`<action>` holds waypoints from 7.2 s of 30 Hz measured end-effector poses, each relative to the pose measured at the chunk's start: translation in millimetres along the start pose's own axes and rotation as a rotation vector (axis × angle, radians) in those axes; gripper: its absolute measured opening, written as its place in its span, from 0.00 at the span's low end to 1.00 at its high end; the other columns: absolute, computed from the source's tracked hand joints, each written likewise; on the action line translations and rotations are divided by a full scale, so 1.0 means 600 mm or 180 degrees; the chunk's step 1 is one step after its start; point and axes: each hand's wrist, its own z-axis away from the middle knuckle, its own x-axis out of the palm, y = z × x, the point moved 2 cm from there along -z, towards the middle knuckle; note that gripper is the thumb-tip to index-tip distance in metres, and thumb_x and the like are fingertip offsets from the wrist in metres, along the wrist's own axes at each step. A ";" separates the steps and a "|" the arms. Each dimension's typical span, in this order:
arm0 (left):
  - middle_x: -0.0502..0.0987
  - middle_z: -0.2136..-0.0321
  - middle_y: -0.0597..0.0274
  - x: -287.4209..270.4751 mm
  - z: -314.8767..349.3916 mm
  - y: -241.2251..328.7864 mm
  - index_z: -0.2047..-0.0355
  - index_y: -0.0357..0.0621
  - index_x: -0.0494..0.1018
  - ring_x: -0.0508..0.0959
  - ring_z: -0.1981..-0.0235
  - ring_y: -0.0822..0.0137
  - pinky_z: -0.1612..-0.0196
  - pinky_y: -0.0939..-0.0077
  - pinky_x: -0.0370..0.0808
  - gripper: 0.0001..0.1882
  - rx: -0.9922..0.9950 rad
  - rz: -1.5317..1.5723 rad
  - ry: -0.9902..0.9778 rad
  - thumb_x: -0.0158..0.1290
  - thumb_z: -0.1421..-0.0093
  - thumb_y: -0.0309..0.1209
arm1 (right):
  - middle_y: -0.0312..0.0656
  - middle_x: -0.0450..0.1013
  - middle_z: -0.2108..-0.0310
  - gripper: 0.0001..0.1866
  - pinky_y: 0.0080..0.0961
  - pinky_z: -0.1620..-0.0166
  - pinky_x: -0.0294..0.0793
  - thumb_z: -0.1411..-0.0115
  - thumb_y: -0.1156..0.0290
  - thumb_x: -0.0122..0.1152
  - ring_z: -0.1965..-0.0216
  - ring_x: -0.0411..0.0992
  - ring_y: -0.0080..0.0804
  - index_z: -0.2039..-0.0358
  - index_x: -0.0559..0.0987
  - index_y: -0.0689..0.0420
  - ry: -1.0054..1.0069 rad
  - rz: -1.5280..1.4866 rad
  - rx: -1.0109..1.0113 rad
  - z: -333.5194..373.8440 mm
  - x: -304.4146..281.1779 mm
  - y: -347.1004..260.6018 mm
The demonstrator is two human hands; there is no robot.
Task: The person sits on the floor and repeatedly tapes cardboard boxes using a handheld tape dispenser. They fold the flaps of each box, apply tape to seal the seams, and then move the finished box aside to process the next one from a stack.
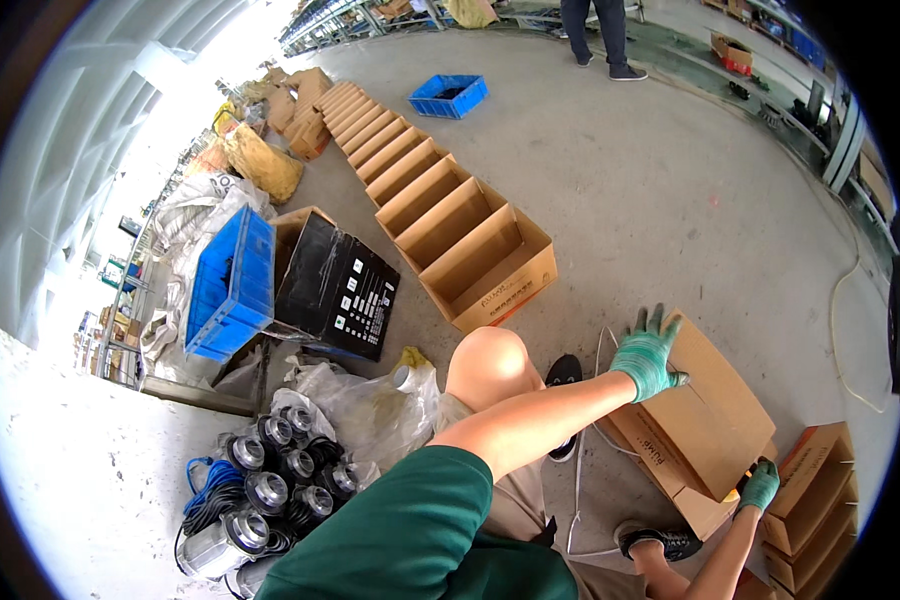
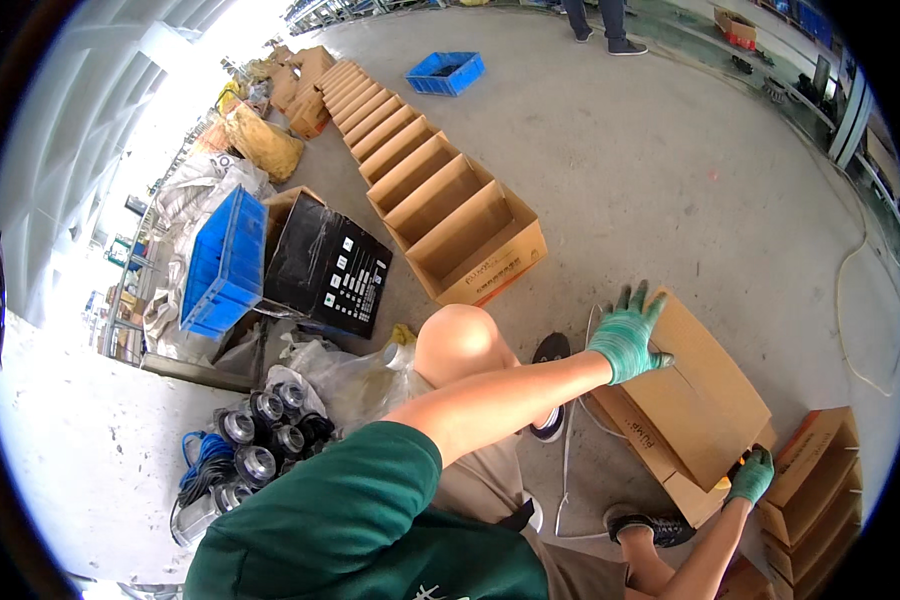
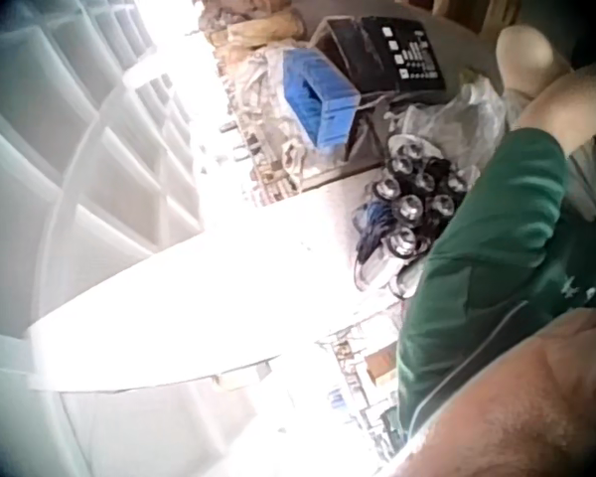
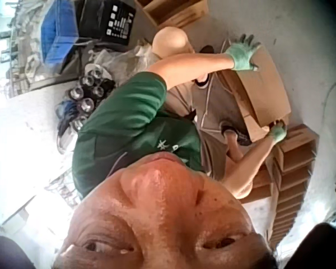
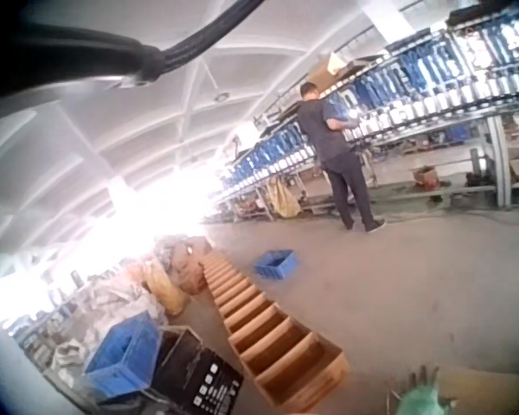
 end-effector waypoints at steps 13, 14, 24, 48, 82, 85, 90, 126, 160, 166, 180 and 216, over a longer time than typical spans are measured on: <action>0.75 0.48 0.42 0.087 -0.102 -0.151 0.37 0.37 0.59 0.74 0.44 0.53 0.41 0.58 0.69 0.41 -0.0575 0.2127 0.0378 0.42 0.33 0.62 | 0.39 0.67 0.41 0.28 0.31 0.39 0.65 0.32 0.55 0.53 0.41 0.64 0.33 0.37 0.67 0.58 -0.1400 -0.0636 -0.0197 0.126 0.078 -0.103; 0.76 0.50 0.46 0.072 -0.101 -0.156 0.40 0.37 0.63 0.75 0.47 0.56 0.41 0.59 0.69 0.40 -0.0395 0.2678 0.0504 0.40 0.33 0.63 | 0.39 0.67 0.41 0.28 0.30 0.40 0.65 0.32 0.57 0.53 0.40 0.64 0.33 0.37 0.67 0.57 -0.1521 -0.0873 -0.0477 0.157 0.072 -0.157; 0.77 0.52 0.63 -0.189 0.031 0.098 0.47 0.42 0.74 0.74 0.49 0.70 0.42 0.72 0.69 0.28 0.1811 0.4760 -0.0261 0.44 0.29 0.54 | 0.39 0.67 0.39 0.26 0.32 0.41 0.68 0.31 0.57 0.51 0.40 0.66 0.36 0.36 0.67 0.53 -0.0307 0.0037 -0.0999 0.213 -0.195 -0.321; 0.73 0.42 0.61 -0.105 -0.106 -0.020 0.41 0.43 0.71 0.68 0.38 0.65 0.34 0.69 0.62 0.20 0.1565 0.0822 -0.0907 0.48 0.29 0.37 | 0.50 0.68 0.43 0.22 0.60 0.50 0.78 0.36 0.65 0.55 0.46 0.68 0.51 0.44 0.69 0.60 0.2861 -0.3653 0.0733 0.582 -0.482 0.533; 0.76 0.50 0.60 -0.030 -0.145 -0.149 0.44 0.38 0.72 0.72 0.46 0.67 0.38 0.71 0.65 0.18 0.0164 0.0210 -0.1154 0.48 0.29 0.36 | 0.56 0.73 0.45 0.29 0.39 0.42 0.73 0.41 0.69 0.58 0.42 0.72 0.48 0.37 0.68 0.49 0.1752 0.3025 0.2537 0.320 -0.624 0.316; 0.76 0.46 0.55 0.000 -0.116 -0.120 0.43 0.36 0.71 0.72 0.43 0.63 0.37 0.70 0.65 0.20 0.0068 0.0030 -0.1282 0.47 0.29 0.35 | 0.59 0.71 0.43 0.31 0.40 0.40 0.72 0.42 0.64 0.59 0.40 0.71 0.49 0.36 0.67 0.51 0.1830 0.2962 0.2548 0.291 -0.599 0.254; 0.72 0.39 0.47 0.091 -0.166 -0.174 0.40 0.40 0.70 0.70 0.38 0.54 0.35 0.63 0.64 0.23 0.0520 -0.0132 -0.1391 0.48 0.31 0.38 | 0.50 0.75 0.47 0.30 0.36 0.46 0.75 0.41 0.60 0.63 0.48 0.75 0.45 0.39 0.70 0.55 0.1456 0.4193 0.1091 0.250 -0.523 0.092; 0.79 0.59 0.57 -0.006 -0.213 -0.252 0.45 0.39 0.70 0.78 0.59 0.64 0.52 0.68 0.75 0.21 -0.0376 0.1952 0.0446 0.52 0.40 0.22 | 0.50 0.77 0.53 0.17 0.41 0.51 0.76 0.41 0.55 0.61 0.56 0.77 0.52 0.54 0.81 0.47 -0.0084 0.3788 -0.0444 0.123 0.098 -0.013; 0.64 0.36 0.56 0.048 -0.067 -0.216 0.30 0.47 0.48 0.68 0.40 0.63 0.40 0.68 0.70 0.45 0.0588 0.1661 -0.1144 0.63 0.42 0.26 | 0.48 0.57 0.31 0.26 0.43 0.31 0.60 0.40 0.73 0.61 0.29 0.52 0.55 0.40 0.73 0.48 -0.0650 0.3080 -0.2484 0.232 0.123 -0.200; 0.63 0.35 0.59 0.024 -0.073 -0.170 0.28 0.48 0.49 0.67 0.39 0.67 0.35 0.70 0.64 0.48 0.1522 0.2083 -0.0774 0.65 0.41 0.38 | 0.49 0.66 0.37 0.23 0.44 0.31 0.59 0.38 0.72 0.59 0.30 0.52 0.55 0.42 0.74 0.51 -0.0467 0.2298 -0.2643 0.194 0.123 -0.154; 0.66 0.41 0.52 0.085 -0.095 -0.141 0.32 0.45 0.55 0.71 0.46 0.61 0.43 0.69 0.73 0.43 0.0972 0.1287 0.0618 0.67 0.43 0.33 | 0.39 0.68 0.39 0.32 0.38 0.50 0.71 0.36 0.46 0.60 0.43 0.65 0.28 0.37 0.69 0.47 -0.0090 -0.0348 0.0013 0.164 0.090 -0.251; 0.55 0.29 0.49 0.103 -0.102 -0.133 0.27 0.58 0.47 0.59 0.30 0.54 0.31 0.65 0.59 0.29 0.1076 0.1424 0.0332 0.40 0.26 0.34 | 0.56 0.40 0.27 0.37 0.39 0.31 0.58 0.35 0.64 0.62 0.28 0.50 0.52 0.30 0.55 0.47 -0.0329 0.1540 -0.1203 0.191 0.135 -0.153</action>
